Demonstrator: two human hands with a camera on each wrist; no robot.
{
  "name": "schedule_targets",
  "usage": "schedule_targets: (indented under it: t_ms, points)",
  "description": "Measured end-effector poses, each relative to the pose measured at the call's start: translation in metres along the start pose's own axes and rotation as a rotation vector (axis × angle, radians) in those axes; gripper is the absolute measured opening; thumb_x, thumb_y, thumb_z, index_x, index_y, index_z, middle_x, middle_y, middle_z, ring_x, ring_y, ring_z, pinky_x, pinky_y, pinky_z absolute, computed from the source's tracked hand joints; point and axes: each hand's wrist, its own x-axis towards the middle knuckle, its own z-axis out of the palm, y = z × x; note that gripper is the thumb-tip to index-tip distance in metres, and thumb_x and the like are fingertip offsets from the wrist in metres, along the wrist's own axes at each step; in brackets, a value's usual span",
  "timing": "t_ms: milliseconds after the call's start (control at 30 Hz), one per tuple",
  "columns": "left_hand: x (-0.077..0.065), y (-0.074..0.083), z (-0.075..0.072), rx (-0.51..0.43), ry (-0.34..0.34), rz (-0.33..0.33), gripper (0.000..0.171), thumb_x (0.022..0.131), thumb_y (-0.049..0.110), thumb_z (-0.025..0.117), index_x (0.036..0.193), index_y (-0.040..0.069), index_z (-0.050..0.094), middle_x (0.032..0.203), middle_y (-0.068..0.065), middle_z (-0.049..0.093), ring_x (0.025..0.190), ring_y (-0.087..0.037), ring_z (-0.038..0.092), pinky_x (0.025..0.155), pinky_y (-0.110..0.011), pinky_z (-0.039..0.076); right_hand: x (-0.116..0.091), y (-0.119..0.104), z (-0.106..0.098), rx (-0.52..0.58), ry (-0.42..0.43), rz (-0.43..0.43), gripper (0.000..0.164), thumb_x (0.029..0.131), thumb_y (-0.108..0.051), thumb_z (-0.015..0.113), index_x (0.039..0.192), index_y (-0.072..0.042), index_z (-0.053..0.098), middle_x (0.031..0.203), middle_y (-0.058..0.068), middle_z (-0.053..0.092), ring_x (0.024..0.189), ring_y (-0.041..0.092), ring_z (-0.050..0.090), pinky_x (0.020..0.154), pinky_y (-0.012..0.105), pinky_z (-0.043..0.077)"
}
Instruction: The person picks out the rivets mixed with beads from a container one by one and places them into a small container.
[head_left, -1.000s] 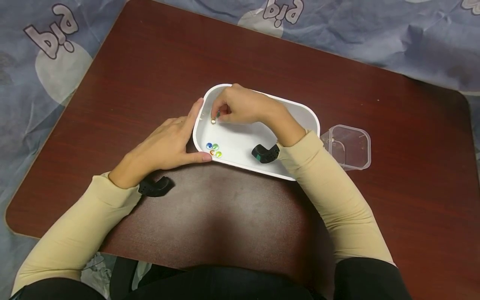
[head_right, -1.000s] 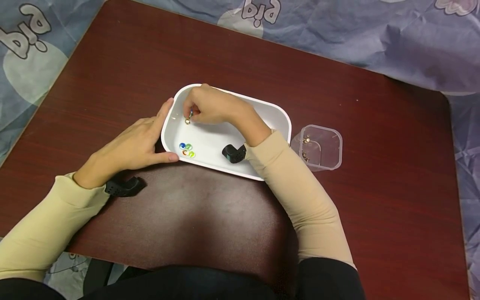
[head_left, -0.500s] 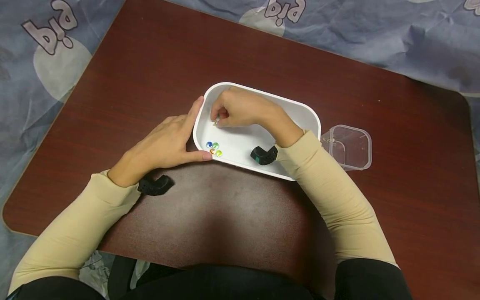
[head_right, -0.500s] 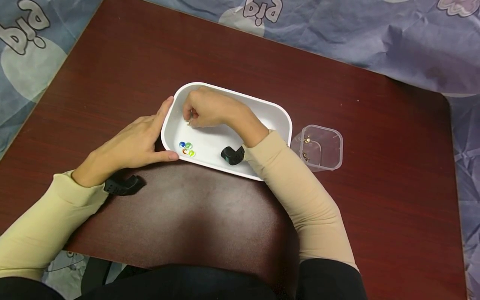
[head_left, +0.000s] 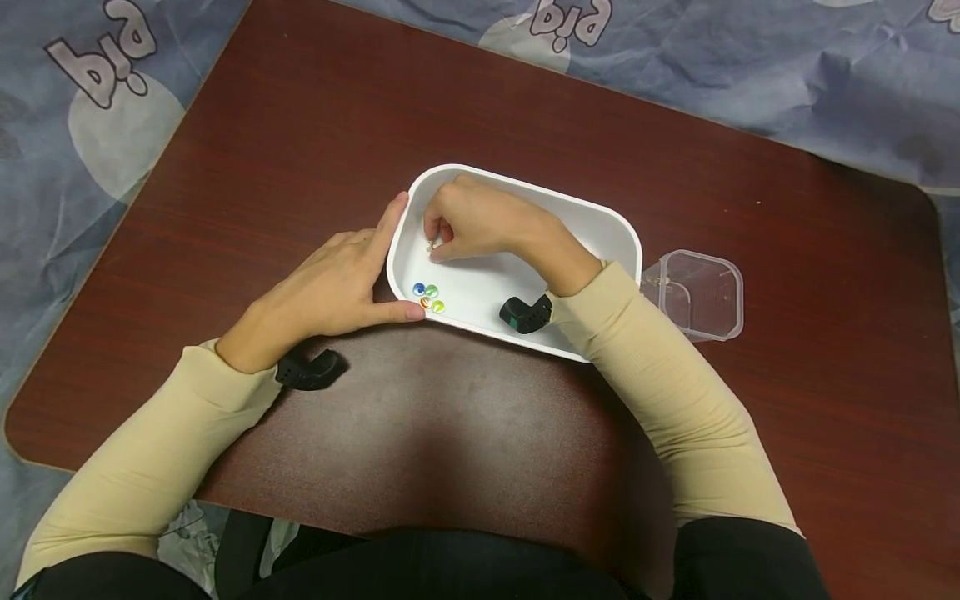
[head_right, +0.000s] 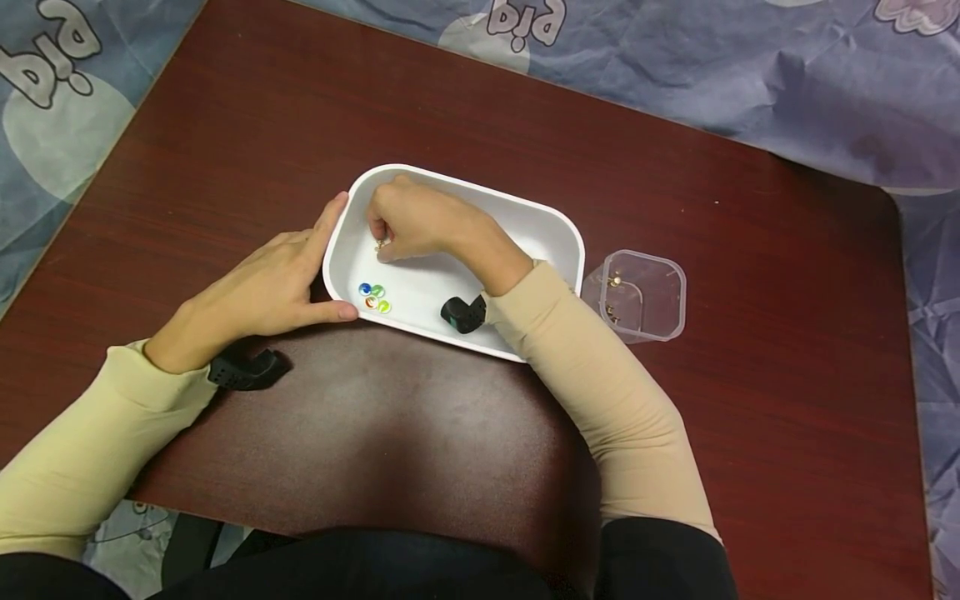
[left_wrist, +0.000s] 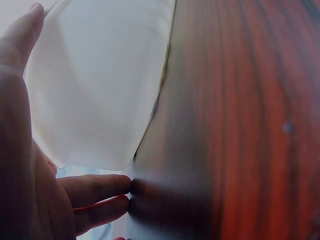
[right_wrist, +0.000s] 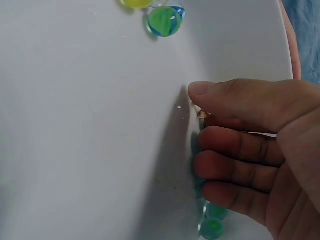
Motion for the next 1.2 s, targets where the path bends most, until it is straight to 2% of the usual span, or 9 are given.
schedule_targets:
  t_ms: [400, 567, 833, 1100, 1200]
  points:
    - [0.0, -0.001, 0.001, 0.003, 0.016, 0.02, 0.119, 0.085, 0.062, 0.067, 0.157, 0.005, -0.009, 0.138, -0.019, 0.055, 0.128, -0.03, 0.05, 0.105, -0.052, 0.034, 0.002, 0.0, 0.004, 0.001, 0.006, 0.003, 0.007, 0.083, -0.005, 0.069, 0.087, 0.0, 0.072, 0.072, 0.006, 0.065, 0.069, 0.015, 0.057, 0.068, 0.027, 0.045]
    - [0.0, -0.001, 0.001, 0.005, 0.02, 0.027, 0.12, 0.085, 0.063, 0.066, 0.157, 0.006, -0.01, 0.138, -0.02, 0.054, 0.128, -0.03, 0.05, 0.106, -0.051, 0.034, 0.001, 0.0, 0.004, 0.008, 0.015, -0.001, 0.006, 0.082, -0.001, 0.064, 0.083, -0.001, 0.071, 0.071, 0.006, 0.063, 0.068, 0.016, 0.056, 0.066, 0.027, 0.044]
    - [0.001, -0.002, 0.002, 0.002, 0.044, 0.054, 0.119, 0.085, 0.065, 0.065, 0.157, 0.004, -0.007, 0.134, -0.019, 0.057, 0.123, -0.029, 0.052, 0.104, -0.051, 0.036, -0.001, -0.001, 0.001, 0.003, 0.03, -0.024, 0.006, 0.078, 0.0, 0.064, 0.078, -0.004, 0.068, 0.069, 0.004, 0.064, 0.066, 0.015, 0.057, 0.065, 0.027, 0.044]
    - [0.0, -0.002, 0.002, 0.0, 0.042, 0.054, 0.119, 0.085, 0.062, 0.067, 0.157, 0.005, -0.009, 0.133, -0.017, 0.058, 0.123, -0.028, 0.052, 0.105, -0.05, 0.035, -0.003, -0.003, -0.003, 0.004, 0.038, -0.028, 0.007, 0.073, 0.0, 0.063, 0.075, -0.005, 0.068, 0.066, 0.002, 0.062, 0.065, 0.013, 0.054, 0.064, 0.026, 0.042]
    - [0.0, -0.002, 0.001, -0.004, 0.036, 0.048, 0.12, 0.085, 0.062, 0.067, 0.157, 0.006, -0.01, 0.133, -0.017, 0.058, 0.124, -0.028, 0.052, 0.105, -0.05, 0.035, -0.005, -0.004, -0.007, 0.006, 0.046, -0.022, 0.008, 0.072, -0.001, 0.063, 0.074, -0.006, 0.068, 0.064, 0.001, 0.06, 0.063, 0.013, 0.053, 0.071, 0.029, 0.042]
